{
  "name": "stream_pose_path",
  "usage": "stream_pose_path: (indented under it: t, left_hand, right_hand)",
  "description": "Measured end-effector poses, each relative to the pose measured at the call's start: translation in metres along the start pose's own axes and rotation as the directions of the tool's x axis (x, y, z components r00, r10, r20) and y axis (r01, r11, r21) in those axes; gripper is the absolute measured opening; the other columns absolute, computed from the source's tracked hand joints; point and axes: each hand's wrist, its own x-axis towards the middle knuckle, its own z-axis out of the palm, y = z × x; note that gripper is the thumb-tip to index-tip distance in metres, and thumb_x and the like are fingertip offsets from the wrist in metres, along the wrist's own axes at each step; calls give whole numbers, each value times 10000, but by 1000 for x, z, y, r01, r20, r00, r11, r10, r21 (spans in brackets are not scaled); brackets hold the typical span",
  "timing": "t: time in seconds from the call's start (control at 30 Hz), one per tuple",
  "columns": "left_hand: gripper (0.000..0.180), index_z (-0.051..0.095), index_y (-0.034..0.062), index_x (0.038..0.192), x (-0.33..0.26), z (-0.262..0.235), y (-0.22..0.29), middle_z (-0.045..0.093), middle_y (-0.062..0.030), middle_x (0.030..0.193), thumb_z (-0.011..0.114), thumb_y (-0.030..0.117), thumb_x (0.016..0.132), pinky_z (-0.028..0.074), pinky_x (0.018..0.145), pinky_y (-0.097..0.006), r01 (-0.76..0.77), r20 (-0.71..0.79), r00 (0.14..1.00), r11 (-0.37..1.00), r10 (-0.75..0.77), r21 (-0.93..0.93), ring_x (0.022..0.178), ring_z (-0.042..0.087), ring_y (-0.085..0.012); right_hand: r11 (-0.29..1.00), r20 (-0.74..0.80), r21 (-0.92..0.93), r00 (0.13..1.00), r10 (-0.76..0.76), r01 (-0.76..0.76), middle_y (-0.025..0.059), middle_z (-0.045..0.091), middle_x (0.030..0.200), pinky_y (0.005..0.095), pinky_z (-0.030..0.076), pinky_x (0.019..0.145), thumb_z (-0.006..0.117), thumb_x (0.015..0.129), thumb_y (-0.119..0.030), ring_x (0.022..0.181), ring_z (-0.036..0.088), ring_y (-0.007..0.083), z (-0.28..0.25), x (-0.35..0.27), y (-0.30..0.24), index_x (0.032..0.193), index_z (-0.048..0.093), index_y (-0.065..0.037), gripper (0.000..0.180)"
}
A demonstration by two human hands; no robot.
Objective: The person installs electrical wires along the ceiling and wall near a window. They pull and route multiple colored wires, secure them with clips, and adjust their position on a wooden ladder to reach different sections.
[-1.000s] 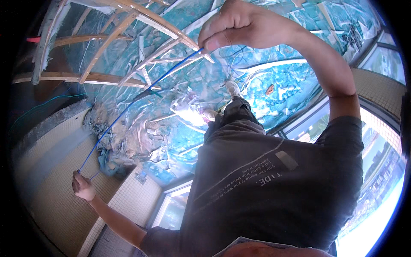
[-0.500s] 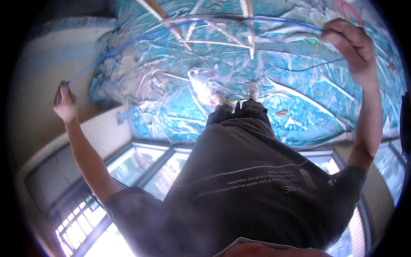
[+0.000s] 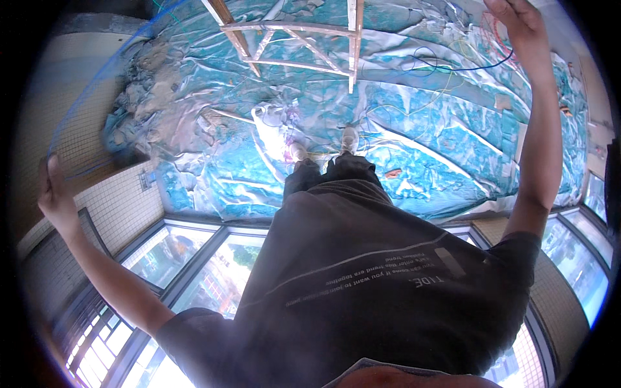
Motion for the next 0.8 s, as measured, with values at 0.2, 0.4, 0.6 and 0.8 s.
stream_pose_path:
  t: [0.2,0.4,0.6,0.8]
  left_hand:
    - [335,697,19,1148,-13,-24,-7,670,-40,1003,636,306,987,434,913,-250,161,-9,985,935,-172,-315,961,594,-107]
    - [199,685,81,1033,-26,-30,5,607,-1,862,622,262,981,380,778,-241,94,270,963,934,3,-345,834,531,-85]
    - [185,683,74,994,-50,-17,41,589,11,823,632,251,973,360,697,-243,40,279,960,971,27,-234,728,494,-78]
    - [170,679,49,926,-70,-16,69,584,5,774,679,218,939,375,644,-238,222,501,865,898,-2,-381,704,508,-81]
  right_hand:
    - [990,-67,-142,998,-7,-3,-21,581,831,220,432,656,596,973,-110,774,519,61,-18,20,8,1013,666,-27,116]
    - [967,-43,-240,995,-94,81,12,620,862,286,468,797,593,977,-125,826,575,141,-18,18,32,996,674,-31,125]
    - [950,-108,-313,993,-37,1,54,675,1056,262,457,904,586,997,-188,1003,621,156,-27,16,74,1207,642,-32,267]
    - [763,-110,621,944,312,-180,123,661,1123,338,541,886,573,988,-119,1019,664,235,-21,18,46,1216,599,26,272]
